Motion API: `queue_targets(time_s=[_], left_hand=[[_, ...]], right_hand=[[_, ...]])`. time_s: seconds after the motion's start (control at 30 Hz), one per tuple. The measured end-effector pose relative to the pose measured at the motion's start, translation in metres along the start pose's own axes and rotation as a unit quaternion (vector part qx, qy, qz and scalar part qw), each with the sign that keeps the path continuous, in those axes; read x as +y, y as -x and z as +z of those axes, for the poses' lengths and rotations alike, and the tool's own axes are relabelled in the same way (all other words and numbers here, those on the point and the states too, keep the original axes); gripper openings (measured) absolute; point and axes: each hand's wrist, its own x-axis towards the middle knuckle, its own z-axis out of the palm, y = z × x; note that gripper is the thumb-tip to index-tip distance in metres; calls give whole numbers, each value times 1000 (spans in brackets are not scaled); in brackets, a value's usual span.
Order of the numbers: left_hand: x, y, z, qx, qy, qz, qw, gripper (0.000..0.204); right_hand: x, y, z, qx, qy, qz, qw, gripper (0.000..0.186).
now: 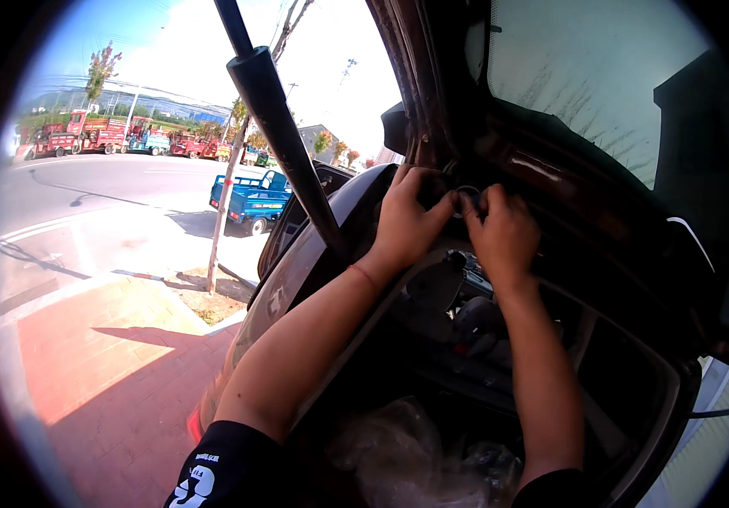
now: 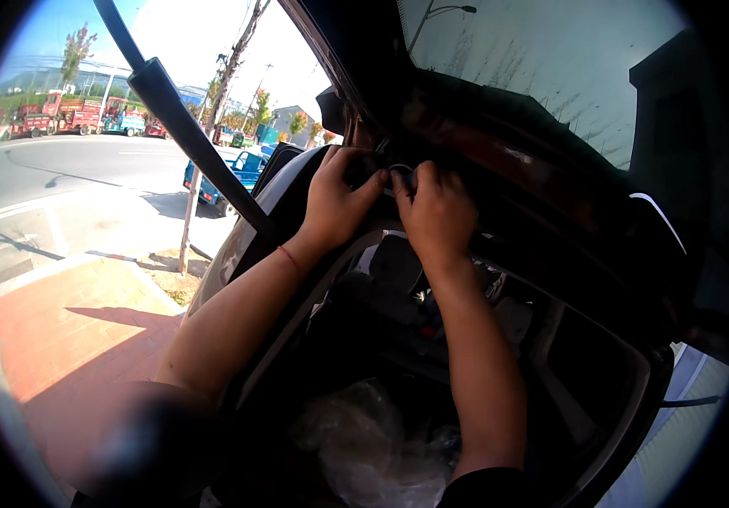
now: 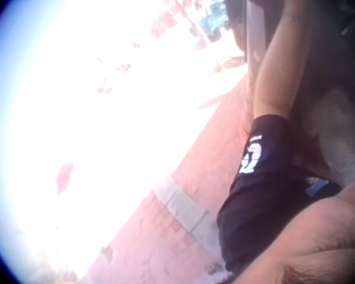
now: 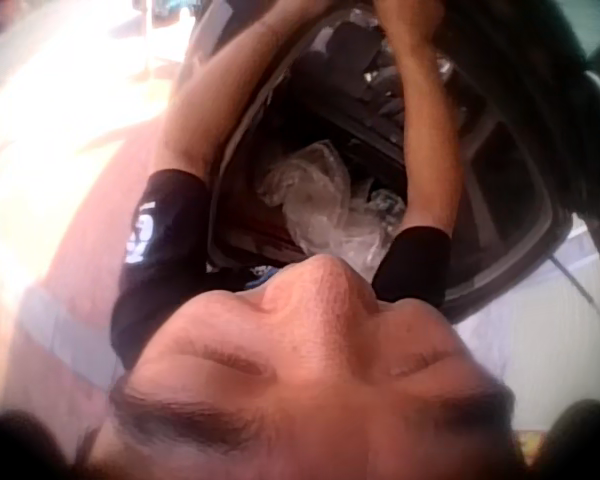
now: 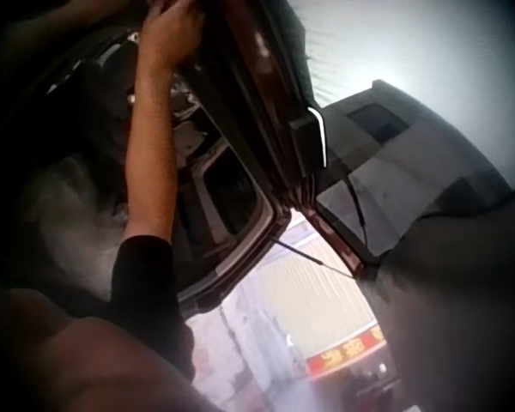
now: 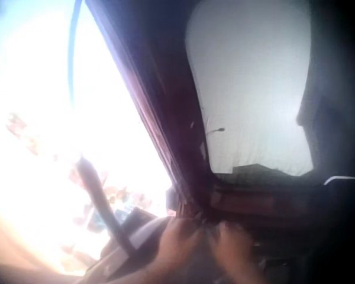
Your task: The person applies sealant to the rubber gasket around the open trunk of a car. They repeatedly squeeze sealant from a tube onto the gasket and smooth it with their fingers along the trunk's edge.
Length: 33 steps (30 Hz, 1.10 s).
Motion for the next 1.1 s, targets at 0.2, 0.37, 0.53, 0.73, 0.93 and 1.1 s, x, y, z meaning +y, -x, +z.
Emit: queue_targets(time_s=[0.2,0.37,0.53,0.73,0.93,1.1], left_hand=[[1,-1,-2,14,33,-5,999,31],[5,2,-3,15,31,-12,999,30],[-3,6,-6,20,-37,69,997,32],[-10,-5,-7,45,-22,50,998,45],[-20,1,-7,12,-148,10,989,38],[-11,1,-5,50,-132,-16,990,33]], right_hand=[[9,1,1,9,16,-58,998,33],[-1,-15,2,-185,7,20,982,31],[1,-32,22,-219,-73,36,972,24],[25,-35,56,-269,-375,100,882,29],[2,-9,30,-124,-492,118,854,26],[-6,1,23,-76,-428,97,896,26]])
